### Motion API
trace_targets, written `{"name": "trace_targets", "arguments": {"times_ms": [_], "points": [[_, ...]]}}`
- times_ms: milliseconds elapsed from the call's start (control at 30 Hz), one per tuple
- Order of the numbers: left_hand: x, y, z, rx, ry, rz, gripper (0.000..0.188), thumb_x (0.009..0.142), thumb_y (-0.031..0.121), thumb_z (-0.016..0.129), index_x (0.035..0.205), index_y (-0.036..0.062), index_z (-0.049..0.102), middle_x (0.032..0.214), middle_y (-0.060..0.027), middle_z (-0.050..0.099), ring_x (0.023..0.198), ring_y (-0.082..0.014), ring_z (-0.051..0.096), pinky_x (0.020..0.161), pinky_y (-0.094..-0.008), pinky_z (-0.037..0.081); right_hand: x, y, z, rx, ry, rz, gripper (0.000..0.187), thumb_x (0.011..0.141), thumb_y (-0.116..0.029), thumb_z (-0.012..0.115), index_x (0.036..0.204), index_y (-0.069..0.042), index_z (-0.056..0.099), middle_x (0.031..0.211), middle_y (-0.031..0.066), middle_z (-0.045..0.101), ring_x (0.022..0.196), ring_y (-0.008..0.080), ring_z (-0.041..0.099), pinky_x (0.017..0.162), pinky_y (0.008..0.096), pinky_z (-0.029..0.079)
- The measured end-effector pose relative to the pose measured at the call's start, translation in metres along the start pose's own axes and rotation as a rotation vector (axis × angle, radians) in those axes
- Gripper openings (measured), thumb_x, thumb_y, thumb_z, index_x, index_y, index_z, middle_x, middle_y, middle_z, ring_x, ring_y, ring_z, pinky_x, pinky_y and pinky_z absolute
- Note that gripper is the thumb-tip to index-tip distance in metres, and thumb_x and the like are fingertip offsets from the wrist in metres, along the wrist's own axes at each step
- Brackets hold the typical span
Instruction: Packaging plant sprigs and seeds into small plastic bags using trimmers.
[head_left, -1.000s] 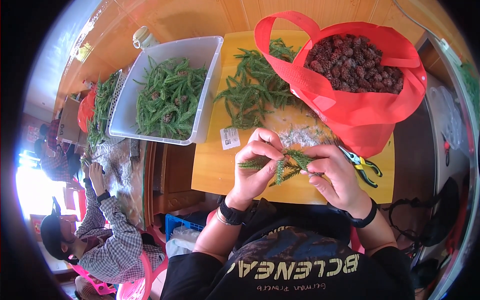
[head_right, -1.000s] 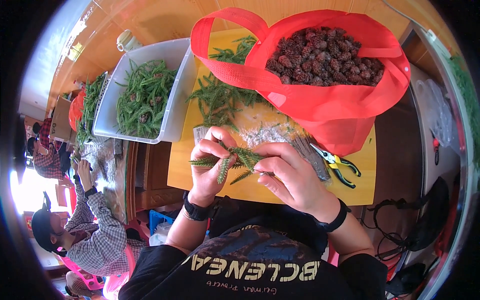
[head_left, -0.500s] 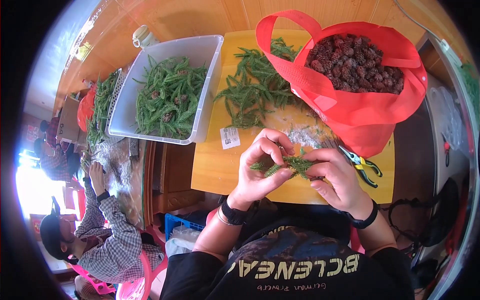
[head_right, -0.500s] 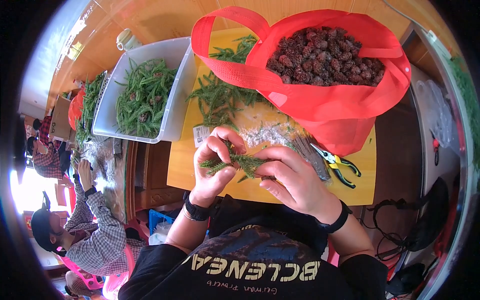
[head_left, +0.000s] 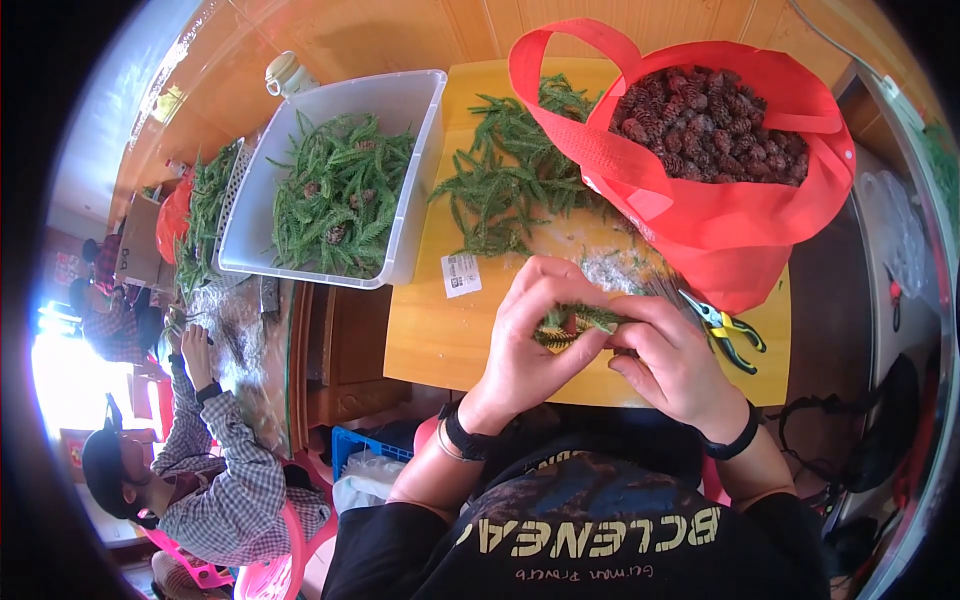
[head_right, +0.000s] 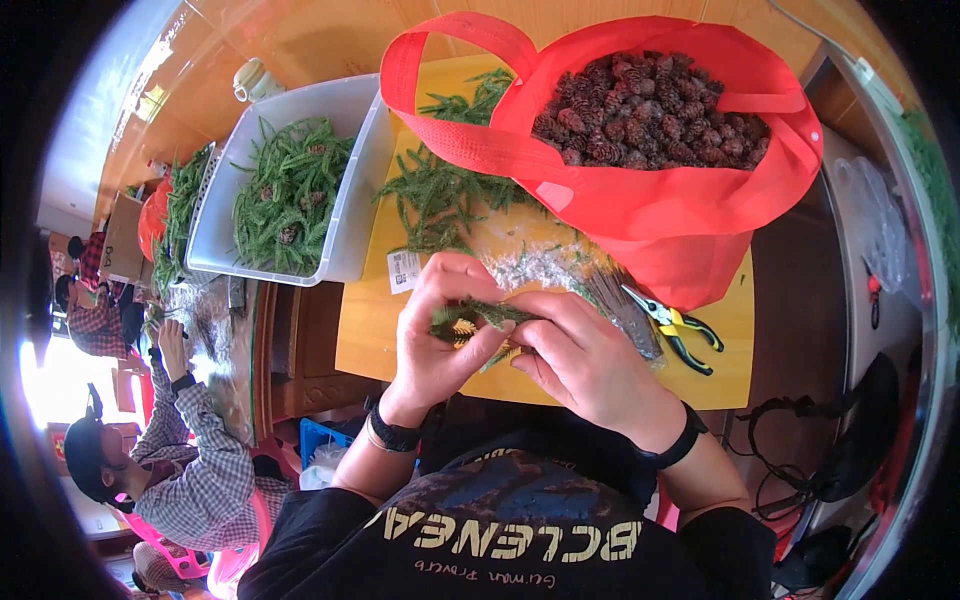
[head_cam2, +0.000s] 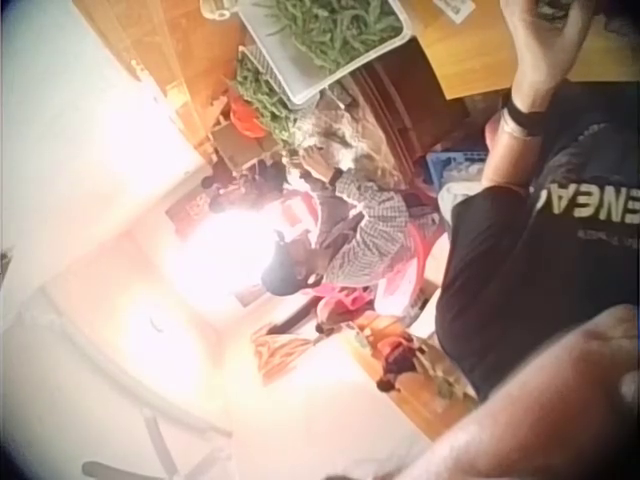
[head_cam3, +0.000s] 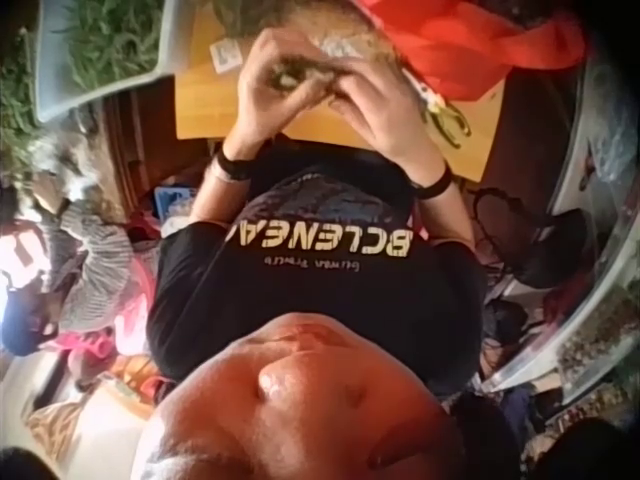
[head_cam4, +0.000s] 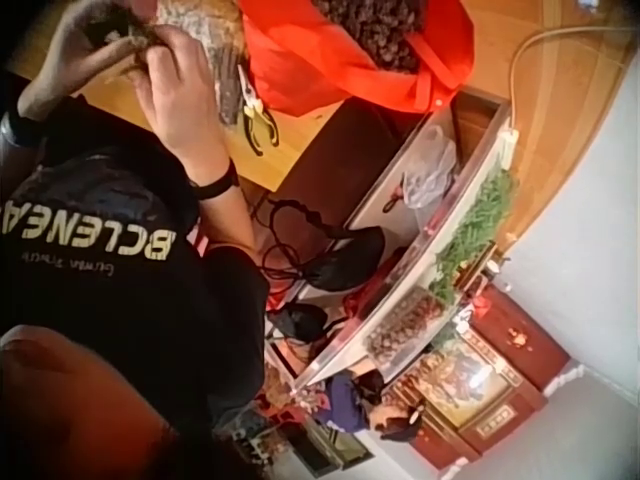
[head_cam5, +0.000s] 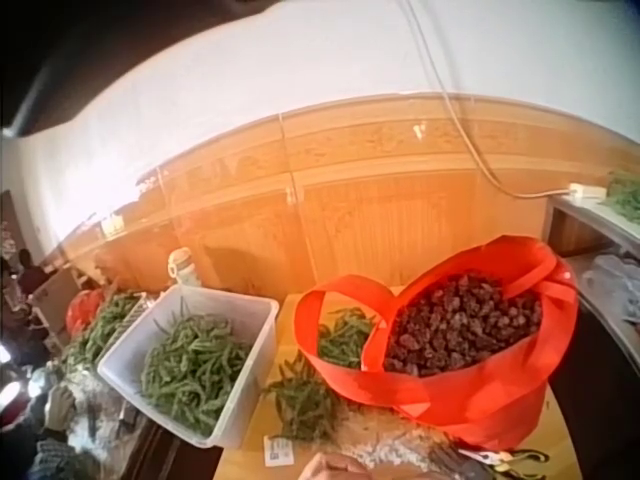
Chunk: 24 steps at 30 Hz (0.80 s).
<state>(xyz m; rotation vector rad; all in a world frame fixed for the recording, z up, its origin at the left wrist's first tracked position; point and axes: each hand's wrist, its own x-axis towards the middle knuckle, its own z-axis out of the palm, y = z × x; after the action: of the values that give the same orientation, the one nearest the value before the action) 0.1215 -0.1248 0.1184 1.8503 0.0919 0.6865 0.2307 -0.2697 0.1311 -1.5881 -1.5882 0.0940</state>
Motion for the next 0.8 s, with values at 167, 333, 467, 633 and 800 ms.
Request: {"name": "trace_targets", "arguments": {"times_ms": [167,333,467,633,800], "points": [[-0.002,-0.004,-0.003,0.022,-0.031,0.107,0.018,0.069,0.002,0.069,0.082,0.0043,0.056,0.095,-0.0076,0.049,0.085,-0.0178,0.049,0.075,-0.0287,0.041,-0.001,0.001,-0.002,0.045,0.000,0.029,0.019,0.073,-0.003,0.063,0.088,-0.001,0.053,0.106,0.0145,0.054,0.088,0.0310,0.056,0.074,0.0353,0.047],[-0.003,-0.010,-0.003,-0.218,-0.013,0.068,0.016,0.071,0.002,0.068,0.082,0.0044,0.057,0.094,-0.0087,0.052,0.088,-0.0179,0.049,0.076,-0.0293,0.042,-0.002,0.000,-0.003,0.051,-0.010,0.029,0.014,0.078,-0.007,0.061,0.089,-0.001,0.054,0.104,0.0140,0.055,0.087,0.0295,0.057,0.073,0.0345,0.047],[-0.002,-0.016,-0.010,-0.196,-0.037,0.065,0.016,0.072,0.003,0.069,0.082,0.0044,0.056,0.094,-0.0094,0.052,0.088,-0.0182,0.051,0.076,-0.0297,0.042,-0.004,0.002,-0.004,0.070,-0.004,0.045,0.014,0.079,-0.009,0.061,0.089,-0.001,0.054,0.103,0.0140,0.055,0.085,0.0291,0.057,0.072,0.0342,0.047],[-0.006,-0.012,-0.012,-0.418,-0.060,-0.064,0.014,0.080,0.006,0.062,0.087,0.0030,0.050,0.094,-0.0133,0.052,0.076,-0.0167,0.056,0.070,-0.0291,0.047,-0.005,0.000,-0.005,0.138,-0.020,0.103,0.014,0.080,-0.009,0.060,0.089,-0.001,0.053,0.102,0.0148,0.055,0.084,0.0286,0.056,0.072,0.0337,0.047],[-0.005,-0.003,-0.006,-0.519,-0.009,-0.114,0.004,0.086,0.002,0.049,0.089,0.0023,0.046,0.095,-0.0146,0.051,0.072,-0.0163,0.057,0.066,-0.0286,0.049,-0.006,0.001,-0.005,0.147,-0.010,0.117,0.014,0.080,-0.009,0.060,0.090,-0.001,0.054,0.101,0.0152,0.054,0.084,0.0286,0.056,0.072,0.0334,0.047]]}}
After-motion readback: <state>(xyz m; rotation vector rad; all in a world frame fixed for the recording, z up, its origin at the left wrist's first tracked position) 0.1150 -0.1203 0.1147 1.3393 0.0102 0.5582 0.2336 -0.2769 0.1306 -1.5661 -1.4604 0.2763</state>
